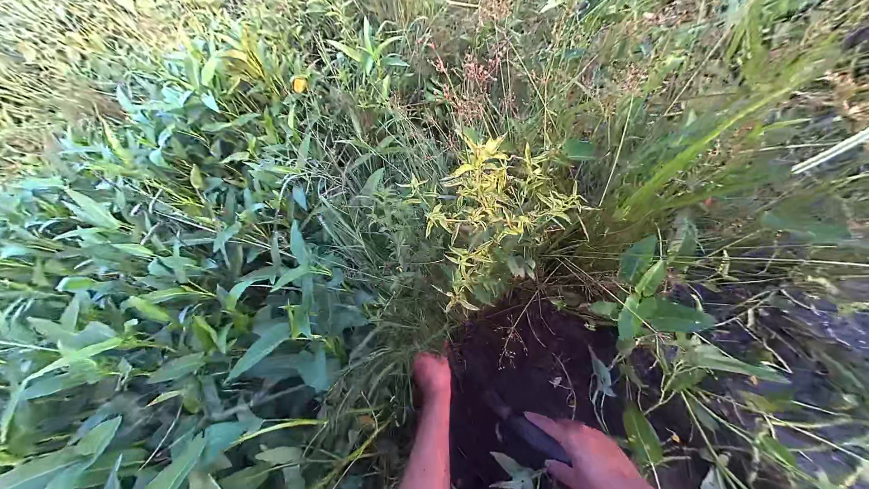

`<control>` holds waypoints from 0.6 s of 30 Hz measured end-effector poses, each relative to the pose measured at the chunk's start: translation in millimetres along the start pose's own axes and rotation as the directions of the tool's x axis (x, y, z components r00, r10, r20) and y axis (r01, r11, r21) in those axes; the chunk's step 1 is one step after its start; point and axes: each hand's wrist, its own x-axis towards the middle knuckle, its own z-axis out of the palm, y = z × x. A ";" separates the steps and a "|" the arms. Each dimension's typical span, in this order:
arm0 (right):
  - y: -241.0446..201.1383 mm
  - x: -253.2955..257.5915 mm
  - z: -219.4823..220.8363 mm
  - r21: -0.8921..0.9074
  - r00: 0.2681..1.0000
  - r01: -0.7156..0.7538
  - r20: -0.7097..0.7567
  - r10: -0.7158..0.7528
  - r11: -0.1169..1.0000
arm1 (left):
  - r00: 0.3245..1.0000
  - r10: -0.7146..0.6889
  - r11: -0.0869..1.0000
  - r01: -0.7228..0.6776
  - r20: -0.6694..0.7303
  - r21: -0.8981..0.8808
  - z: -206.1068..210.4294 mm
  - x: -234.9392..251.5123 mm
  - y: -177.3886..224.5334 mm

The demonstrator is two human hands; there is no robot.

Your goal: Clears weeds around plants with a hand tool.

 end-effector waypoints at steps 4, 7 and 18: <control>3.7 9.8 -1.2 -0.028 0.999 0.031 -0.020 -0.032 0.999 | 0.996 -0.077 0.983 0.067 -0.054 -0.173 -6.0 9.1 -8.6; -22.5 33.3 -8.9 -0.015 0.999 0.027 -0.039 -0.028 1.000 | 0.992 -0.057 0.971 0.029 -0.109 -0.237 -3.4 15.2 -18.3; -47.8 44.1 -4.8 0.015 0.999 0.004 -0.054 -0.003 1.000 | 0.984 -0.051 0.856 -0.045 -0.172 -0.515 5.5 29.9 -33.6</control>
